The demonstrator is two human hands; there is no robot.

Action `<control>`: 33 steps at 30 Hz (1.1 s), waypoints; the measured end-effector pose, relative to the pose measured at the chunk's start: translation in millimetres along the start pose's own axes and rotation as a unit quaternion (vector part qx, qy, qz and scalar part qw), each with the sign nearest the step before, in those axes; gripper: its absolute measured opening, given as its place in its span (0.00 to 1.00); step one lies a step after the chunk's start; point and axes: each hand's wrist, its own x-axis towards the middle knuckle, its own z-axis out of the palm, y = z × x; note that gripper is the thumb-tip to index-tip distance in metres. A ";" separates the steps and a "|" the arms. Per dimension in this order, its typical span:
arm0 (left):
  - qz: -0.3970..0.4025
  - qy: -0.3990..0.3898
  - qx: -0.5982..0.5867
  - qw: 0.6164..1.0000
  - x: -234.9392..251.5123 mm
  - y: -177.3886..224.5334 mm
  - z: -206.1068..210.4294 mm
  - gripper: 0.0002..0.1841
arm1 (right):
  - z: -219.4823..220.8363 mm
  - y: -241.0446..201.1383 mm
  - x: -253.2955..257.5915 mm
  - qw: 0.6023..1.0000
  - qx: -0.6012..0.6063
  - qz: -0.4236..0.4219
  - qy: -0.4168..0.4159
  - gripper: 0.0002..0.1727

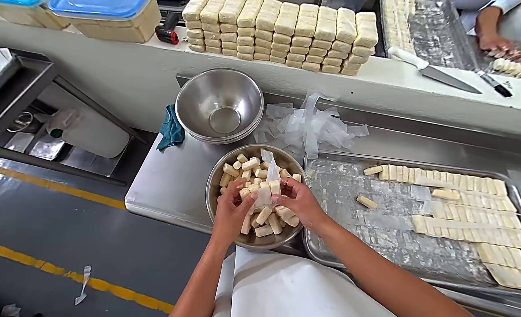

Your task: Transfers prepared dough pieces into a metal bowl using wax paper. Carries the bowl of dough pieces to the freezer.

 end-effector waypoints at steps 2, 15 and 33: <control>-0.011 -0.037 0.018 0.999 2.8 0.8 0.5 0.26 | -2.7 1.3 4.3 0.999 -0.023 -0.010 -0.021 0.19; 0.116 0.074 0.140 0.981 14.8 2.8 12.5 0.13 | 10.3 -11.0 10.7 0.964 -0.224 -0.140 0.020 0.16; 0.182 0.079 0.115 0.973 15.9 20.2 25.6 0.32 | 18.6 -19.4 2.3 0.986 -0.128 -0.096 -0.047 0.25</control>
